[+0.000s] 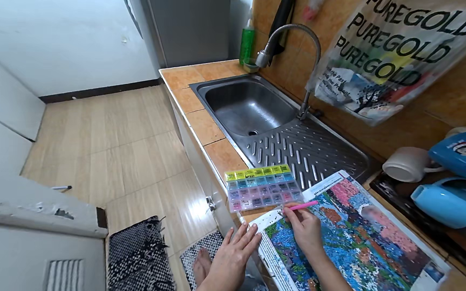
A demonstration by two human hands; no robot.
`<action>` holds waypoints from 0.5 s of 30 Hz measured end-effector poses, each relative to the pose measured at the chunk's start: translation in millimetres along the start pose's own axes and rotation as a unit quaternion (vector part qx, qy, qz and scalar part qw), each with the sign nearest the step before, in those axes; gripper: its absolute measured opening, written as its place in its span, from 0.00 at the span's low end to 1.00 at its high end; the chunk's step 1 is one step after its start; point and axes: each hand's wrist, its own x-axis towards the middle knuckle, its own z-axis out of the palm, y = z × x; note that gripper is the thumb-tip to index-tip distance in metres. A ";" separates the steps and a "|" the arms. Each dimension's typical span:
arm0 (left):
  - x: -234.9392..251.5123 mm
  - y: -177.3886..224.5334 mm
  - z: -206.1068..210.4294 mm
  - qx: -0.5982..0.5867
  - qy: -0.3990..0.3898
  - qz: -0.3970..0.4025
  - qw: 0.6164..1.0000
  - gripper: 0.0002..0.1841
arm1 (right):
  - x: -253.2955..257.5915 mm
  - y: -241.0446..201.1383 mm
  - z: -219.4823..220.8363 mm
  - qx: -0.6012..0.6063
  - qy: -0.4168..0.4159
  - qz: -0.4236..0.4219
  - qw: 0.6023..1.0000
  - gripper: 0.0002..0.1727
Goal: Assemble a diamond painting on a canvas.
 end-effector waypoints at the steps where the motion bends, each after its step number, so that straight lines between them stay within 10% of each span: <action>1: -0.1 -0.2 0.2 0.000 0.001 0.001 1.000 0.34 | 0.0 0.3 0.2 -0.002 0.001 -0.003 1.000 0.10; 15: -0.2 0.7 0.0 -0.001 -0.003 -0.002 1.000 0.35 | 0.0 -11.6 3.3 0.071 -0.019 0.074 0.995 0.07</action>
